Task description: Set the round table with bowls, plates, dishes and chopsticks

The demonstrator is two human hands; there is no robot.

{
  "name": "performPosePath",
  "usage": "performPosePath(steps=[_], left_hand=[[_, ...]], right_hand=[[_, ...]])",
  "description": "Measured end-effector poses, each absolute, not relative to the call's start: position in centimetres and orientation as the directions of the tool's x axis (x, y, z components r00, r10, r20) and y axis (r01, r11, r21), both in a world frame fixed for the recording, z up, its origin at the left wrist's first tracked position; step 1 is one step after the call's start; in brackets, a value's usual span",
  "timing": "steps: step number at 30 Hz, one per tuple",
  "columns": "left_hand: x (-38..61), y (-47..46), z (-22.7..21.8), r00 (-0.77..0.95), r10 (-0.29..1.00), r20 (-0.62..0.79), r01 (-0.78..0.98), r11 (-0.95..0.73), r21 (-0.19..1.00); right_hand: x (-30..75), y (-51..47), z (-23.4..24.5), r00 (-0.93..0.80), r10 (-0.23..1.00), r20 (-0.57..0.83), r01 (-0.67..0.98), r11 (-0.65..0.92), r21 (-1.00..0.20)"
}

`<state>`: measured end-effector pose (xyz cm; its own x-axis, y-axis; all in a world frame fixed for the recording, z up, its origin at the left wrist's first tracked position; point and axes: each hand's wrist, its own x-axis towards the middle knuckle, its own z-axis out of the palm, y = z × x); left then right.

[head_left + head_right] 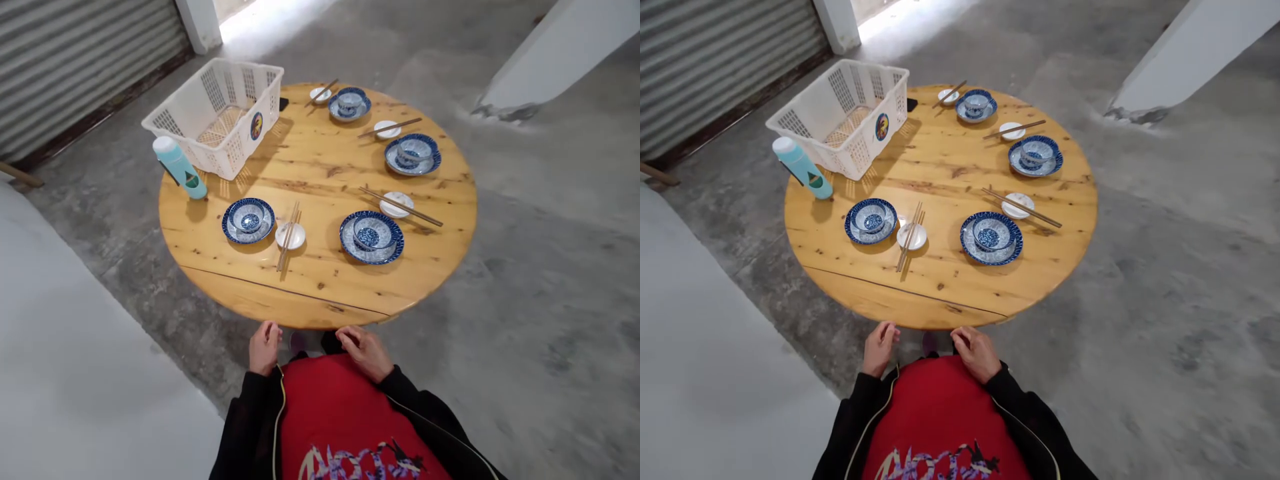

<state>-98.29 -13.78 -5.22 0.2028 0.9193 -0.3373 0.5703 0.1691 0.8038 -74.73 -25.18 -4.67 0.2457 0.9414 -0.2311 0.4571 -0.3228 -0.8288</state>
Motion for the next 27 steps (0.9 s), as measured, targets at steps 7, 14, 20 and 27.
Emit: performPosePath(steps=[7, 14, 20, 27], left_hand=[[-96.2, -6.4, -2.2, 0.165, 0.986, 0.026, 0.816, -0.151, 0.558], [-88.1, 0.1, -1.1, 0.184, 0.978, -0.096, 0.947, -0.15, 0.285], [-83.1, 2.5, -2.5, 0.067, 0.973, -0.22, 0.984, -0.028, 0.176], [-81.6, 4.1, -2.5, -0.069, 0.977, -0.204, 0.978, 0.106, 0.178]], right_hand=[[-71.3, -26.2, -5.5, 0.227, 0.951, -0.21, 0.479, -0.297, -0.826], [-65.5, -25.8, -5.1, 0.272, 0.952, -0.142, 0.499, -0.266, -0.825], [-61.8, -26.3, -5.4, 0.317, 0.936, -0.153, 0.461, -0.293, -0.837], [-58.8, -27.4, -5.7, 0.387, 0.905, -0.177, 0.41, -0.34, -0.846]])
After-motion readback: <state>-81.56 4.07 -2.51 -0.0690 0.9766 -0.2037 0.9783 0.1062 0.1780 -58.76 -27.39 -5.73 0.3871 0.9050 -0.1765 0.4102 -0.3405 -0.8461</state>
